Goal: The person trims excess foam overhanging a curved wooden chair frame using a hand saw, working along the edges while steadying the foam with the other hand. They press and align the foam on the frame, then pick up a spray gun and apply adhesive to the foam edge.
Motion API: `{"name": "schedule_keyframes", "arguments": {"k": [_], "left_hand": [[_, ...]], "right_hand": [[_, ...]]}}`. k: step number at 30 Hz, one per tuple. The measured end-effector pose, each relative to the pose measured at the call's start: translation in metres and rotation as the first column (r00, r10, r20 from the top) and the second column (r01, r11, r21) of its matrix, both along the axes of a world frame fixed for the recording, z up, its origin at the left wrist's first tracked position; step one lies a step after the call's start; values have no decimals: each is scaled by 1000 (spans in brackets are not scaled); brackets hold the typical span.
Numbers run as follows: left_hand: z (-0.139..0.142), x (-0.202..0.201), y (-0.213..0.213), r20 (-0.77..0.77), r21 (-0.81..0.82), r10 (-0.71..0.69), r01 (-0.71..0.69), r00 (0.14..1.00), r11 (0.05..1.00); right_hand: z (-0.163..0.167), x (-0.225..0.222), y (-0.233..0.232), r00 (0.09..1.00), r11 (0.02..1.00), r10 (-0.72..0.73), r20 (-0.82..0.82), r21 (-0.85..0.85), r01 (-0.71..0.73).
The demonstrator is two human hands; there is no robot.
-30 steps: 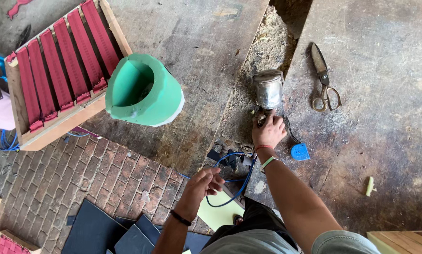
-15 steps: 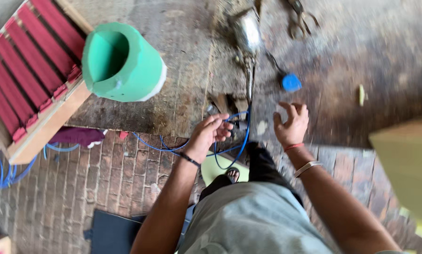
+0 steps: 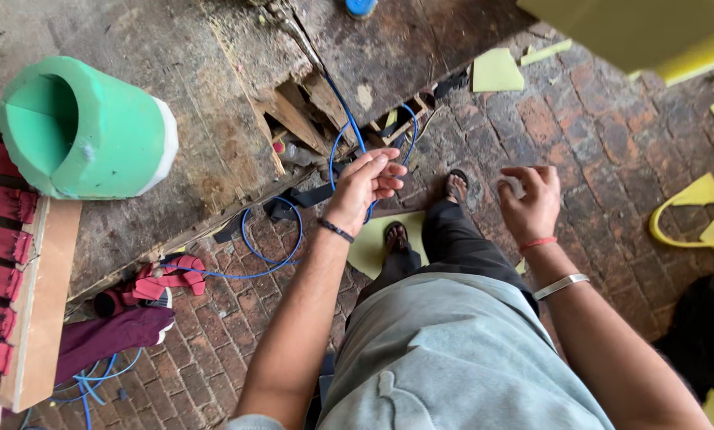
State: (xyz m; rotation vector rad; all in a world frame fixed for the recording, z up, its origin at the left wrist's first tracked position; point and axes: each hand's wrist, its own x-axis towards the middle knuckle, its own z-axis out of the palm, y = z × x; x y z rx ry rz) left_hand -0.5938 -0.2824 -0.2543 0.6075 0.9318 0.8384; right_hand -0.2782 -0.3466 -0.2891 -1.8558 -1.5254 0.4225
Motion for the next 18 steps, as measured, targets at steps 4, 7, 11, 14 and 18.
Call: {"name": "schedule_keyframes", "arguments": {"k": [4, 7, 11, 14, 18], "left_hand": [[-10, 29, -29, -16, -34, -72, 71, 997, 997], [-13, 50, -55, -22, -60, -105, 104, 994, 993], [-15, 89, -74, -23, -108, -121, 118, 992, 987], [-22, 116, -89, -70, -121, -63, 55, 996, 991], [-46, 145, -115, -173, -83, 2, -16, 985, 996]], "right_hand": [[-12, 26, -49, 997, 997, -66, -26, -28, 65], [-18, 46, -92, 992, 992, -101, -80, -91, 93], [-30, 85, -139, 989, 979, -105, -108, -188, 83], [-47, 118, -164, 984, 938, -89, -156, -347, 30], [-93, 149, -194, 945, 784, -135, -296, -616, -81]]}}
